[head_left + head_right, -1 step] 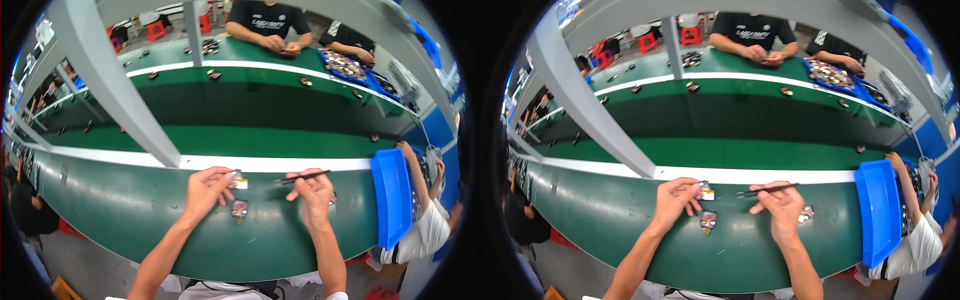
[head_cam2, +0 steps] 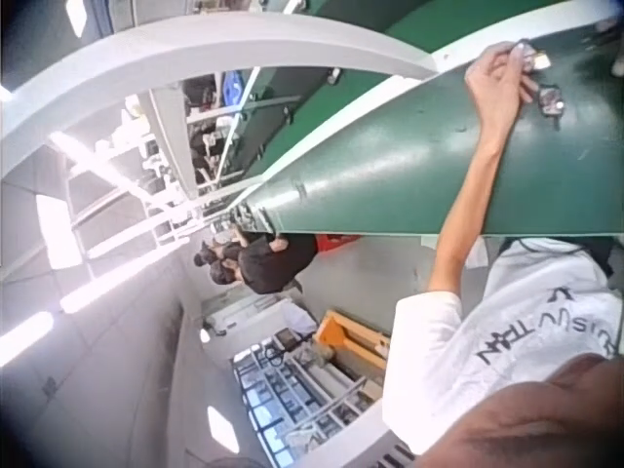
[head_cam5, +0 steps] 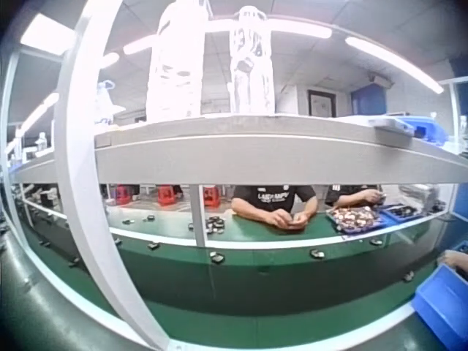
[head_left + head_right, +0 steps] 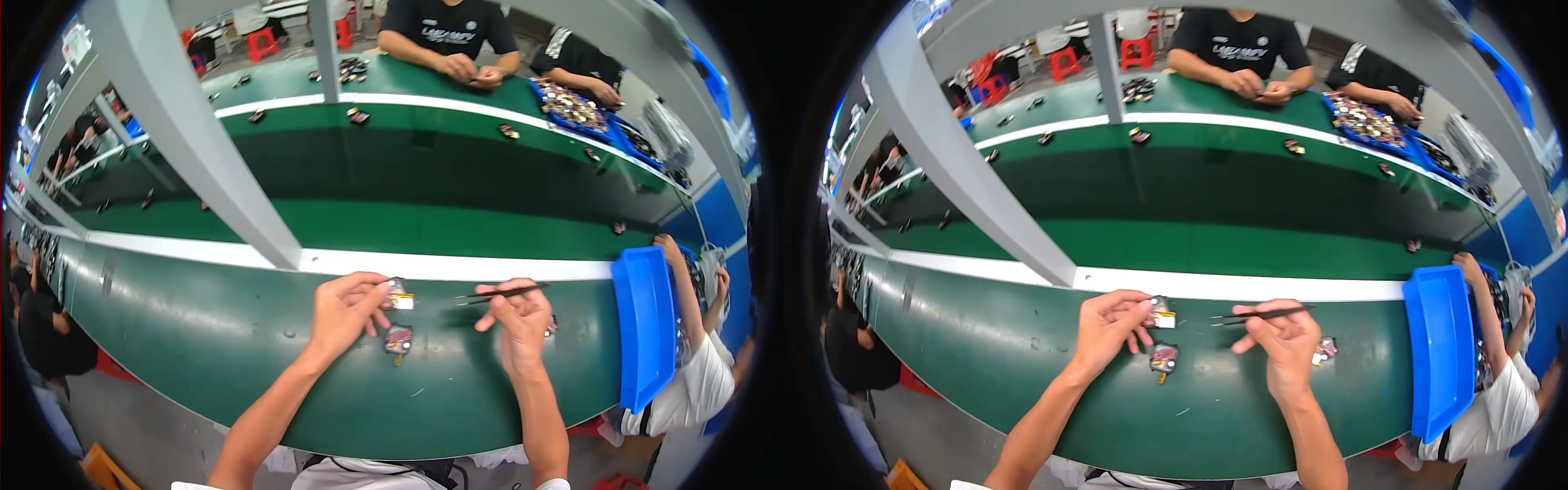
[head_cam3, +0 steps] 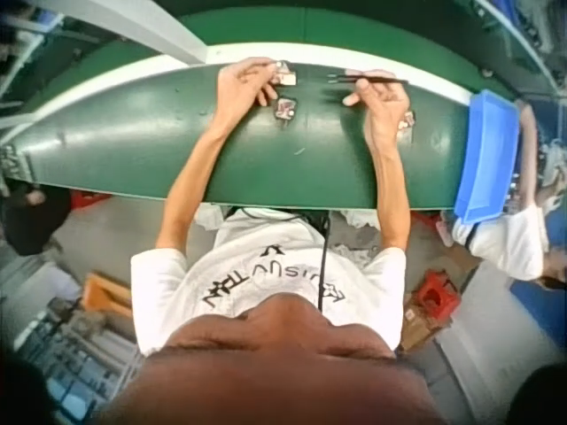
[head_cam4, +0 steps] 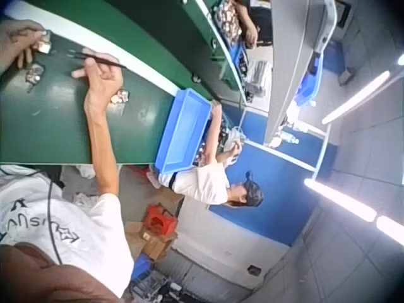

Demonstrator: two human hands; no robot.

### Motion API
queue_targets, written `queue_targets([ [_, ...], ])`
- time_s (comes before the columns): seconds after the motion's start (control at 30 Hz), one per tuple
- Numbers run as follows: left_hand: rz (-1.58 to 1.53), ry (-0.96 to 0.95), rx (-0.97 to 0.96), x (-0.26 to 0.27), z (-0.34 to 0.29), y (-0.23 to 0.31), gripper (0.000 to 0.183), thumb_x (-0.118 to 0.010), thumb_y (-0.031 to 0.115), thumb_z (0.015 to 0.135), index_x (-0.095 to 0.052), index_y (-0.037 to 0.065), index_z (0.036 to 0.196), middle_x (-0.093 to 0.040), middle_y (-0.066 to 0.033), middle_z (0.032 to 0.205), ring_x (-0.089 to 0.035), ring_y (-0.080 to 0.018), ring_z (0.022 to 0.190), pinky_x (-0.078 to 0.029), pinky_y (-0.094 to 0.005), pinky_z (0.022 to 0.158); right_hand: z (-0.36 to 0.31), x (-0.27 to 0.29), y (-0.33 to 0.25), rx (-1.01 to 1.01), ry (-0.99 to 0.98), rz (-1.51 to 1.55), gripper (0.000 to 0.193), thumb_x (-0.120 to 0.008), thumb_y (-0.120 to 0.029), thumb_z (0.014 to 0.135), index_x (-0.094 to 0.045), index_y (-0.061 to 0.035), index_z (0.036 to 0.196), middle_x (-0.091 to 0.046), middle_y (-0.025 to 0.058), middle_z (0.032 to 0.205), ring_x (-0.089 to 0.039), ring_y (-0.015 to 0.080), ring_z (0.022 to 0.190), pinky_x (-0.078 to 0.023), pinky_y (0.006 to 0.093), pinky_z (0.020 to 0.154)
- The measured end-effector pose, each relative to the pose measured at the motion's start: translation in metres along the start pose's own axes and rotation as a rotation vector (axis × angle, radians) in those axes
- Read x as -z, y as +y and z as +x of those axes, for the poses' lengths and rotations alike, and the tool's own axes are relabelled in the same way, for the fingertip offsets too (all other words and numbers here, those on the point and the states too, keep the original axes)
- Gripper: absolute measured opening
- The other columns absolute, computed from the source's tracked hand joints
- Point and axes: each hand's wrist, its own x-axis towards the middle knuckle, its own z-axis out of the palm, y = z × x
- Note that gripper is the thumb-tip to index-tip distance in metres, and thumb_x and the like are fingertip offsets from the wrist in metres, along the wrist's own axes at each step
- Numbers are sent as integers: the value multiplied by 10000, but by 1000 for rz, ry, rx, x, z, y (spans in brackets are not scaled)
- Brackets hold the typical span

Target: Assemble small electronic or toy components on a production line using tweezers.

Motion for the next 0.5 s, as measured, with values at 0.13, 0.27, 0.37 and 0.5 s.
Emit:
queue_targets([
  [0.13, 28, 30, -30, -2, -11, 4, 224, -665, 78, 965, -676, -78, 1125, -714, -134, 843, -686, -157, 601, -490, -237, 439, -5, -6, 13, 56, -17, -16, 214, -748, 10, 872, -598, 19, 1024, -715, 266, 975, -722, 246, 629, -585, 299, 641],
  [0.27, 42, 39, -80, -6, -23, 3, 193, -665, 26, 952, -689, -69, 1118, -725, -135, 858, -688, -136, 611, -490, -230, 435, -21, -14, 4, -47, -69, -158, 222, -772, 58, 832, -610, 28, 982, -711, 212, 828, -716, 247, 609, -584, 303, 576],
  [0.37, 141, 26, -200, -11, -28, 5, 183, -688, 8, 926, -699, -50, 1099, -747, -116, 850, -690, -110, 607, -495, -220, 451, -28, -28, 3, -18, -100, -195, 216, -775, 77, 819, -615, 52, 963, -706, 189, 765, -717, 236, 610, -586, 307, 557],
  [0.5, 164, 36, -277, -13, -27, -1, 177, -690, -8, 921, -698, -55, 1092, -751, -121, 861, -690, -110, 608, -500, -221, 458, -28, -32, 1, 3, -112, -206, 183, -771, 79, 821, -637, 68, 946, -700, 167, 769, -722, 236, 631, -598, 319, 595],
])
